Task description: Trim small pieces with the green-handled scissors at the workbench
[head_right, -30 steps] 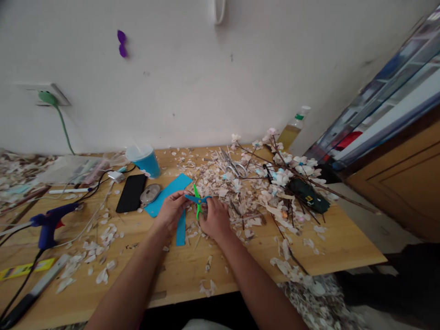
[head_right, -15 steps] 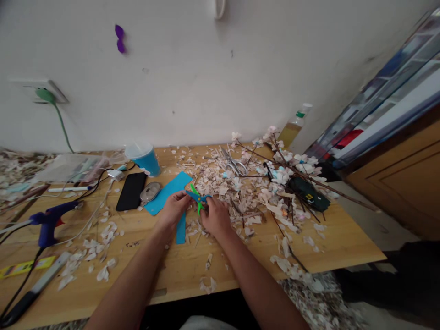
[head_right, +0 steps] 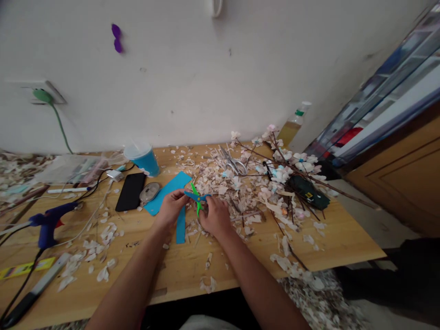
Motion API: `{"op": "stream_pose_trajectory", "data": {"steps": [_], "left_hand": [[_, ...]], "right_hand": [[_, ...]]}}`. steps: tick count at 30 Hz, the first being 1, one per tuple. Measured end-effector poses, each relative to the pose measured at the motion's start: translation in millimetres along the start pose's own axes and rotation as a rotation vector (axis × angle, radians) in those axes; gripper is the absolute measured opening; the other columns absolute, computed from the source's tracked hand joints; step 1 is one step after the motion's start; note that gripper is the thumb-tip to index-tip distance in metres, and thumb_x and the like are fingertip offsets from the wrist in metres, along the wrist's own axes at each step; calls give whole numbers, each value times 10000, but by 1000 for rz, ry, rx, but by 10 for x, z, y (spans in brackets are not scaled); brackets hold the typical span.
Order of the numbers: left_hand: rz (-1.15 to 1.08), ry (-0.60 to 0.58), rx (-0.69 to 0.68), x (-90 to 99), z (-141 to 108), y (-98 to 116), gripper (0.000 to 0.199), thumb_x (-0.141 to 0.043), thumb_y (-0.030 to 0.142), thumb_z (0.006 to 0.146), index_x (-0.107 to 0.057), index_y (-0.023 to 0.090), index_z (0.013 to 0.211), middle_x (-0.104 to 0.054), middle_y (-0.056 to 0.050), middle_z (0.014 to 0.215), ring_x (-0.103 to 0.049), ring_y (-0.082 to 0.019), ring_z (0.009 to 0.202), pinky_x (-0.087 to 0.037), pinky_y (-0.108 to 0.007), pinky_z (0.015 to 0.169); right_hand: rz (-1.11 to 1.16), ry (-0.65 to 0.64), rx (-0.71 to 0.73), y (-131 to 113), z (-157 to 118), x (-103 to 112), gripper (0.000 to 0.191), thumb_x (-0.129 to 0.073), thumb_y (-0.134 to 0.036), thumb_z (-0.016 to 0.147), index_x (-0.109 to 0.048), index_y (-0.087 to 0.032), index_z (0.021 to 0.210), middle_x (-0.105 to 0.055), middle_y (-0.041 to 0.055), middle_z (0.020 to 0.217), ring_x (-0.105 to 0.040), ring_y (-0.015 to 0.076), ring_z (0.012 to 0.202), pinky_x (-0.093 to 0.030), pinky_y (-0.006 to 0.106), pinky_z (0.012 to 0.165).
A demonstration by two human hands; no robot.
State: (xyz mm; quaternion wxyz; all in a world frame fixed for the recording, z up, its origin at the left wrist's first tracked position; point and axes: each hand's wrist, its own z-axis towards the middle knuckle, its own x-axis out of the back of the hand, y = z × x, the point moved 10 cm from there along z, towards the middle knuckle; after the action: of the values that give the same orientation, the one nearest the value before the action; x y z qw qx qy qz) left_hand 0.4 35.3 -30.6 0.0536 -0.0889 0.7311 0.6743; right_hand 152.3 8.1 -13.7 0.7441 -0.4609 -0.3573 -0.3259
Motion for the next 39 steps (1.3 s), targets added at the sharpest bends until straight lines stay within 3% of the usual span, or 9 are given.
{"op": "stream_pose_trajectory", "data": {"steps": [10, 17, 22, 26, 30, 34, 39], "left_hand": [[288, -21, -90, 43, 3, 139, 201, -670, 356, 748, -714, 161, 768, -686, -18, 700, -585, -142, 636, -429, -239, 625], [298, -95, -98, 4, -5, 176, 266, -654, 414, 800, -686, 158, 736, -641, -7, 673, -550, -130, 633, -405, -236, 622], [230, -86, -75, 33, 15, 113, 299, -688, 456, 785, -700, 160, 832, -649, -8, 684, -556, -135, 635, -418, -243, 626], [196, -65, -58, 52, 30, 74, 295, -709, 446, 763, -716, 160, 833, -662, -16, 688, -568, -140, 638, -433, -245, 632], [222, -36, -42, 66, 21, 82, 253, -715, 392, 725, -741, 164, 830, -675, -18, 686, -578, -146, 622, -436, -241, 612], [330, -34, -77, 61, 0, 151, 188, -663, 336, 754, -748, 170, 784, -671, -10, 665, -578, -147, 626, -427, -239, 615], [334, -67, -90, 48, 9, 152, 240, -671, 399, 781, -729, 167, 792, -665, -12, 684, -572, -142, 635, -419, -239, 615]], "right_hand": [[6, -38, 16, -8, 6, -15, 110, -565, -219, 831, -576, -187, 937, -676, 57, 891, -595, 222, 878, -313, 327, 787], [-34, -54, -4, 10, 20, -17, 73, -553, -202, 859, -606, -188, 908, -690, 55, 876, -605, 212, 854, -317, 319, 784], [-42, -19, -61, 113, 33, 10, 93, -527, -193, 876, -619, -191, 878, -680, 47, 815, -605, 206, 811, -332, 313, 771], [-30, 56, -56, 113, 22, 69, 174, -557, -229, 839, -607, -161, 990, -669, 84, 884, -596, 238, 885, -347, 335, 816], [-62, -4, 14, 2, 5, 2, 255, -578, -282, 823, -589, -157, 1045, -667, 104, 966, -578, 269, 949, -338, 360, 827], [-90, -31, 15, -13, 2, -14, 176, -573, -268, 842, -598, -177, 991, -676, 80, 954, -584, 259, 948, -326, 354, 818], [-93, -34, -24, 54, 23, 8, 63, -551, -199, 874, -609, -198, 897, -692, 46, 884, -609, 220, 875, -320, 334, 793]]}}
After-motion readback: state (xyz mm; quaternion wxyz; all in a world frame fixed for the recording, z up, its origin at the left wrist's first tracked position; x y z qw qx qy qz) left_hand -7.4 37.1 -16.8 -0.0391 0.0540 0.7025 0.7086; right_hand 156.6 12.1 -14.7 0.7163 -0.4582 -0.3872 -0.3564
